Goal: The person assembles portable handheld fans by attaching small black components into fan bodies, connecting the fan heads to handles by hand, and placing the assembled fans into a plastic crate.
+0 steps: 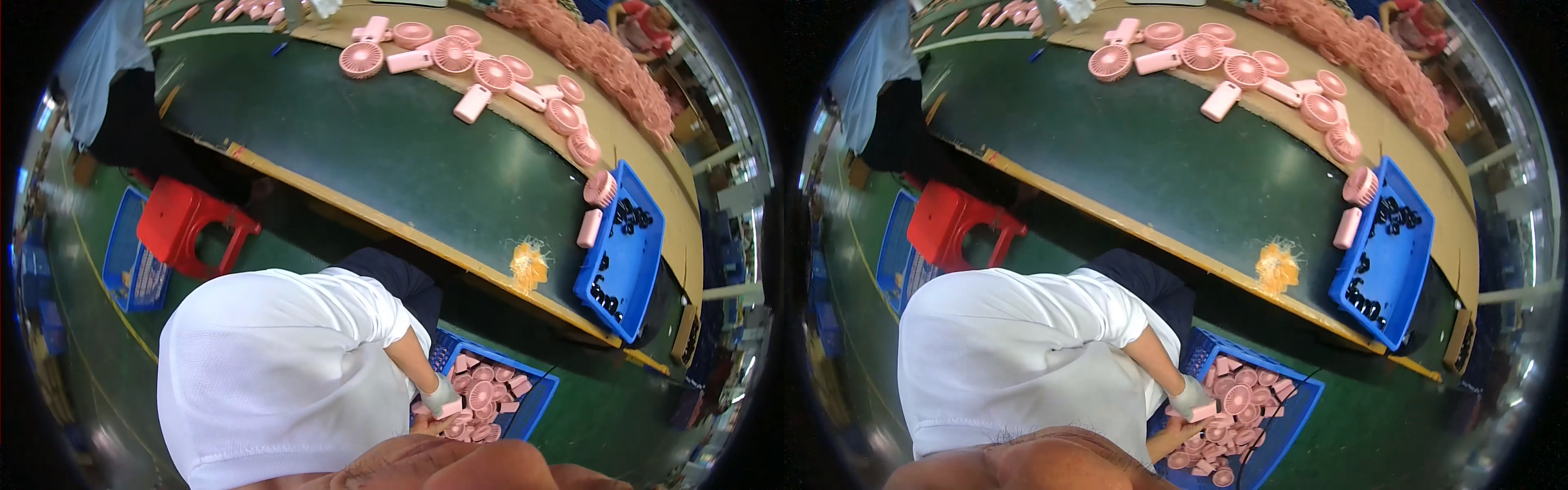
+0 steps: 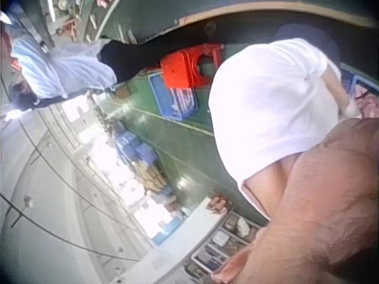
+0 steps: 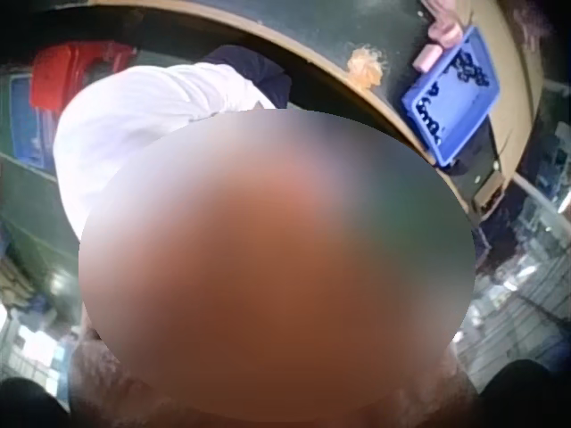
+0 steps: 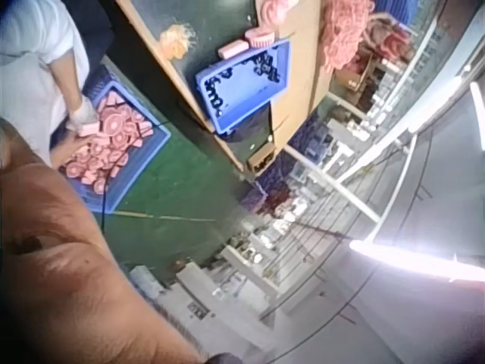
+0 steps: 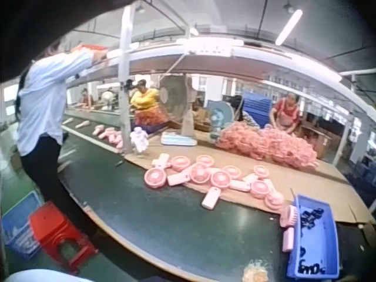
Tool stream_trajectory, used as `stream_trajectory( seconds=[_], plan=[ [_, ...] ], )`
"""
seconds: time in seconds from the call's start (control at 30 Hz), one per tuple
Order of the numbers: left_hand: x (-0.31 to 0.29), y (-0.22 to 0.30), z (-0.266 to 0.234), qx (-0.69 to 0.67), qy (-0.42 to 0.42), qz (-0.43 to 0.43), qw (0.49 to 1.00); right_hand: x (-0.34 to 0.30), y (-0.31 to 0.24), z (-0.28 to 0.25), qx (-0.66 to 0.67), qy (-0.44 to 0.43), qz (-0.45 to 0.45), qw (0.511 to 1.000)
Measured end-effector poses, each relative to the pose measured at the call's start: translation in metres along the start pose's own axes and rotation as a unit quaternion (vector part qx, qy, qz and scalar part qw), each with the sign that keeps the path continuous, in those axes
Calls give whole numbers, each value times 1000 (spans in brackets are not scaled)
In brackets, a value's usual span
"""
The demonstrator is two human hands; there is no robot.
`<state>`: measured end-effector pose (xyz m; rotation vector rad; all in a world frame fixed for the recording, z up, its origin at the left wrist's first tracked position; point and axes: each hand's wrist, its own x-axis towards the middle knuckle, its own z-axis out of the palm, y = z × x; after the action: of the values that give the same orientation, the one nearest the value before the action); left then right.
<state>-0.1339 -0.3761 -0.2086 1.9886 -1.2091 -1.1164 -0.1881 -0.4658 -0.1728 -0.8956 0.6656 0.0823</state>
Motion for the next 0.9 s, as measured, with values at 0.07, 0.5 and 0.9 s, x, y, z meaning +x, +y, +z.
stream_trajectory(
  seconds=[0.07, 0.5, 0.9],
  plan=[
    [-3, -4, -5, 6, -32, 35, 999, 10, -6, 1, -59, -18, -16, 998],
    [-184, 35, -141, -134, 322, 61, 935, 41, -39, 95, -286, -100, -228, 925],
    [-316, 4, -129, -140, 577, -62, 802, 163, -265, 259, -597, 1, -588, 545]
  ],
)
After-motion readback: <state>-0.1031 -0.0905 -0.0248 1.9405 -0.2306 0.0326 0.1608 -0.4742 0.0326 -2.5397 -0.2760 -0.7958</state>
